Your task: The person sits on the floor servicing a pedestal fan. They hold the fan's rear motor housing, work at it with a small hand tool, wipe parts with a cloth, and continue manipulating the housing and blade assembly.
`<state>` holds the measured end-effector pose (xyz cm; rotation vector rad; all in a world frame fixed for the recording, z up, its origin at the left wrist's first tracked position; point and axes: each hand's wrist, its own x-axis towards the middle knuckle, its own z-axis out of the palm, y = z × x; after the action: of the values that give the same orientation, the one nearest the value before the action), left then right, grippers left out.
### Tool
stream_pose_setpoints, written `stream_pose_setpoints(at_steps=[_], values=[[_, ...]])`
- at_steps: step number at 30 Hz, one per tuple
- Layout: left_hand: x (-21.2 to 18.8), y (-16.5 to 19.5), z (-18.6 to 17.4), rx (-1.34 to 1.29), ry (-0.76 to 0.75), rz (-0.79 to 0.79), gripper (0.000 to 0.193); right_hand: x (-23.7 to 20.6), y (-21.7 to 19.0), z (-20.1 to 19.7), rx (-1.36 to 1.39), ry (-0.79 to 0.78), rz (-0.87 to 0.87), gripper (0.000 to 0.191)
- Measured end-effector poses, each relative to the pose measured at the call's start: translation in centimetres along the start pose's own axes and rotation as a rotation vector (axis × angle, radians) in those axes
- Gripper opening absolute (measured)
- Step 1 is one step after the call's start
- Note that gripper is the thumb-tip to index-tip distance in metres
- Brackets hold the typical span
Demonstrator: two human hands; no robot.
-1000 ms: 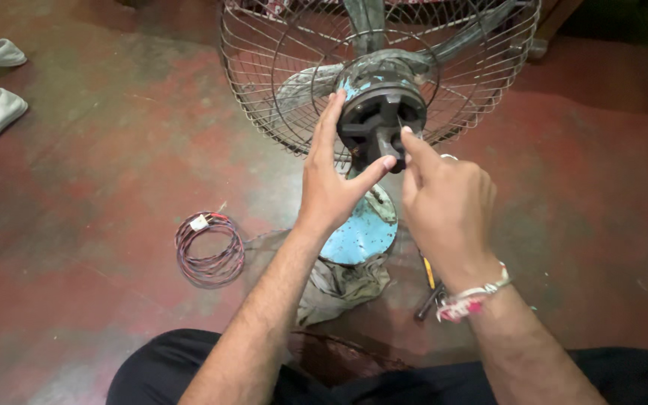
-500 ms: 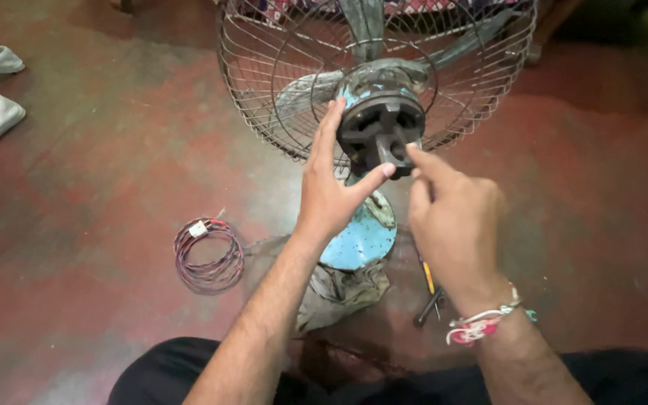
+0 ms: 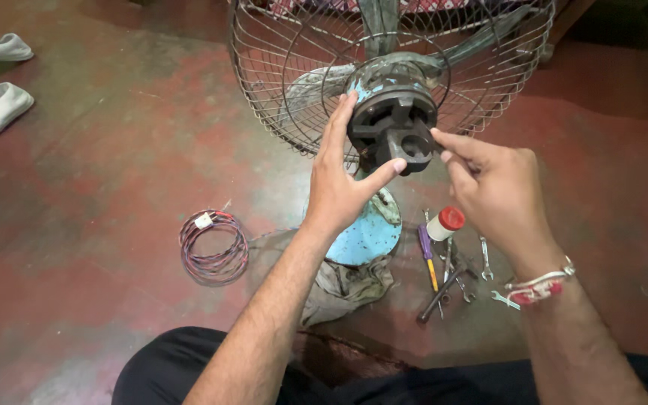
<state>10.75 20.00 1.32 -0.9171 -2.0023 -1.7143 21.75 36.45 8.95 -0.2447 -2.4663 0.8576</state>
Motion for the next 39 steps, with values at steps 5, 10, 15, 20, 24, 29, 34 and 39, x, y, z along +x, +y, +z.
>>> stream_pose_setpoints(at_steps=[5, 10, 15, 20, 24, 29, 34, 39], values=[[0.0, 0.0, 0.1, 0.005, 0.007, 0.012, 0.102, 0.1, 0.2, 0.2, 0.059, -0.008, 0.071, 0.030], [0.0, -0.1, 0.1, 0.007, 0.003, 0.016, 0.102, 0.2, 0.6, 0.7, 0.183, -0.027, 0.055, 0.030], [-0.1, -0.2, 0.1, 0.010, 0.007, 0.023, 0.102, -0.3, 0.6, 1.3, 0.165, 0.035, 0.022, 0.032], [0.0, -0.2, 0.1, 0.001, 0.000, 0.013, 0.103, 0.1, 0.4, 0.8, 0.217, -0.067, 0.131, 0.033], [-0.1, -0.1, 0.1, -0.009, 0.002, 0.012, 0.103, -0.5, 0.0, 1.1, 0.127, 0.061, -0.037, 0.029], [-0.1, -0.1, 0.1, 0.010, 0.002, 0.010, 0.103, -1.1, -0.9, 1.6, -0.158, 0.154, -0.204, 0.030], [0.1, -0.1, 0.2, -0.005, 0.002, 0.008, 0.103, -0.9, -1.8, 1.7, -0.374, 0.200, -0.264, 0.030], [0.0, 0.0, 0.1, 0.010, 0.005, 0.014, 0.104, -1.2, -2.4, 1.7, -0.433, 0.165, -0.240, 0.031]])
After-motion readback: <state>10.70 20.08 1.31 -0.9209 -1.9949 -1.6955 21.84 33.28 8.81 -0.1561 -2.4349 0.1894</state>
